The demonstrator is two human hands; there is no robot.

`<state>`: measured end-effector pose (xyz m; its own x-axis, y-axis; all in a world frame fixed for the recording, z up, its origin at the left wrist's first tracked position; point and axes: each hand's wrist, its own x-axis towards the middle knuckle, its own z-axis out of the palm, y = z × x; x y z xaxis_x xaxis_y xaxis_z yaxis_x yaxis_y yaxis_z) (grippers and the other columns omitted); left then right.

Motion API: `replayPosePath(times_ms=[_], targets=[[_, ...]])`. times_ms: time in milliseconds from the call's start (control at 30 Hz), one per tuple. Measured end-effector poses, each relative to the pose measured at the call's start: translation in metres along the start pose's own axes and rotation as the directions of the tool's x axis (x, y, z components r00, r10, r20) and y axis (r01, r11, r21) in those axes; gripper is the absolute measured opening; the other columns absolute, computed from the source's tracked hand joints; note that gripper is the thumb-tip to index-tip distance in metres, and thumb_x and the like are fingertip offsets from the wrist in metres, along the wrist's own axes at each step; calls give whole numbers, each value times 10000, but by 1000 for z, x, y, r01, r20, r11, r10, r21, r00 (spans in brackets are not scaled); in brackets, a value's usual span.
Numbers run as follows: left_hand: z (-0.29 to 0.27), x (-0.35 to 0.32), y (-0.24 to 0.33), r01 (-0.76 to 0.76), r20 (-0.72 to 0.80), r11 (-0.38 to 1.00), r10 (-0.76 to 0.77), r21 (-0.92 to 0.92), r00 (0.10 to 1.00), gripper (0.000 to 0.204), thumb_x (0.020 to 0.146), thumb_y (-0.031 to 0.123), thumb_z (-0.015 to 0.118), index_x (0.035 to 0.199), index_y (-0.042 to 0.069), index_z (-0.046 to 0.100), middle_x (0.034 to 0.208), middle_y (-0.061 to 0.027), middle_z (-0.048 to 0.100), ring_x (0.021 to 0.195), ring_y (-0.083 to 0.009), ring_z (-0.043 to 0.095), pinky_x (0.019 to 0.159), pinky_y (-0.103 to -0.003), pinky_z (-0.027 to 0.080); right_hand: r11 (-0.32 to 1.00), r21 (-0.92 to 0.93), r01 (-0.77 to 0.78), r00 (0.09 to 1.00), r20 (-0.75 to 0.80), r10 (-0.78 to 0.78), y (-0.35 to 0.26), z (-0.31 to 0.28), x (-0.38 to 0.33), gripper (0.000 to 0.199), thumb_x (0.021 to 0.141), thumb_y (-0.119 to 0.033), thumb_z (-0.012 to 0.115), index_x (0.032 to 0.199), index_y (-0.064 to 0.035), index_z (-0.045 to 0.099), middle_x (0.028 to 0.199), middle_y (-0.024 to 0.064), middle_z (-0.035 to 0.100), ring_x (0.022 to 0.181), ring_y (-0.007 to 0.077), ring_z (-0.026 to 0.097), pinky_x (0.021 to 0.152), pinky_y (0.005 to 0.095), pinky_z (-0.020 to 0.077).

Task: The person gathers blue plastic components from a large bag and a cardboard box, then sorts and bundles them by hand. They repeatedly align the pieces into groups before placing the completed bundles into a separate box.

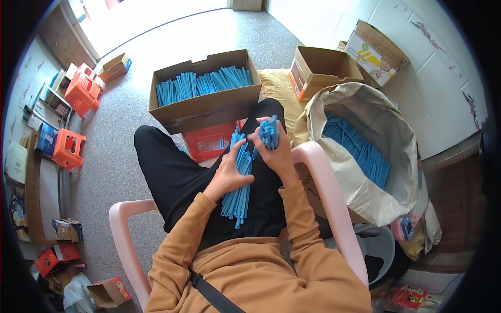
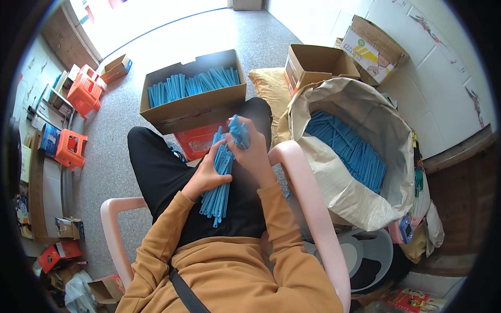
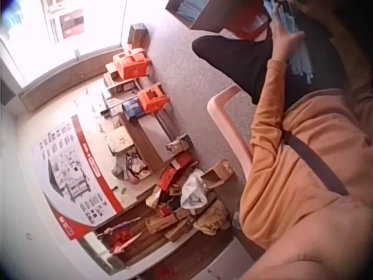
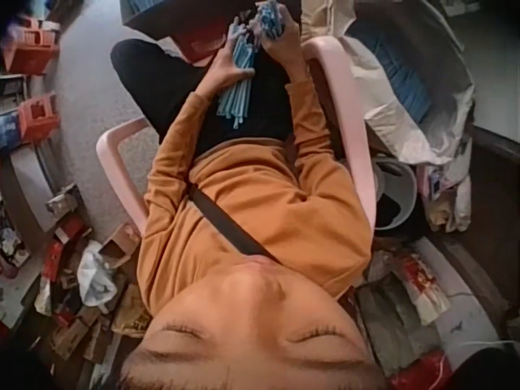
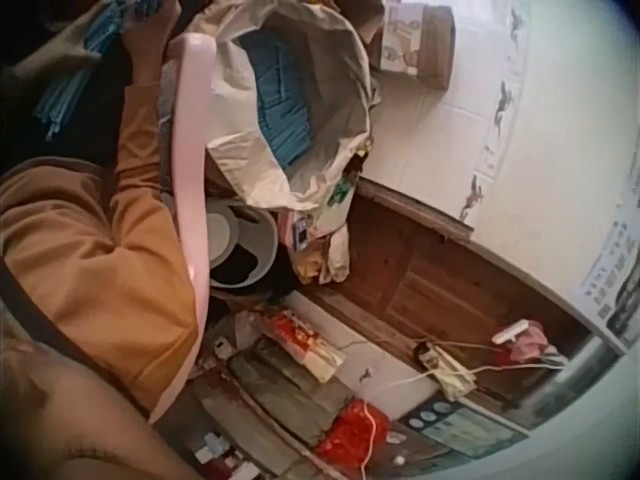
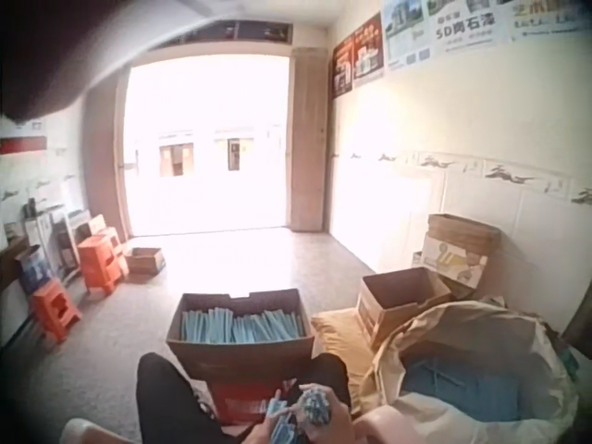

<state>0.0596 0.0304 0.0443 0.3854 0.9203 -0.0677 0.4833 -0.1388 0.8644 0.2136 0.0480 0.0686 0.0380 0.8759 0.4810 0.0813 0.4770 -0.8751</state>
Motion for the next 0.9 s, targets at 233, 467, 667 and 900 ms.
replayPosePath(times_ms=[233,467,667,900], targets=[[0,0,1,38,8,999,-38,-13,999,913,547,200,687,1331,219,219,1097,-258,443,1046,-392,451,902,-408,387,969,239,57,966,-260,8,-31,0,22,404,748,38,604,1112,-8,434,723,15,528,549,60,506,510,182,434],[-2,-1,9,77,27,997,-77,9,997,900,547,196,680,1327,174,230,1147,-269,423,1079,-393,435,926,-409,365,998,-56,25,980,-197,-36,24,5,-1,333,707,39,652,1003,-13,511,687,-25,536,587,24,500,525,147,395],[-3,-1,9,92,42,995,-91,-22,995,895,547,189,669,1326,126,234,1228,-273,391,1158,-395,387,974,-416,323,991,123,-49,969,-237,77,8,3,1,406,706,40,649,1068,-7,470,704,-3,558,632,51,536,591,167,429],[-3,-1,6,70,31,996,-68,-49,997,937,534,167,684,1336,102,204,1317,-221,321,1204,-374,347,1009,-390,284,987,153,45,973,-231,-8,4,2,2,424,708,35,644,1087,7,455,706,5,562,665,97,563,687,210,453]])
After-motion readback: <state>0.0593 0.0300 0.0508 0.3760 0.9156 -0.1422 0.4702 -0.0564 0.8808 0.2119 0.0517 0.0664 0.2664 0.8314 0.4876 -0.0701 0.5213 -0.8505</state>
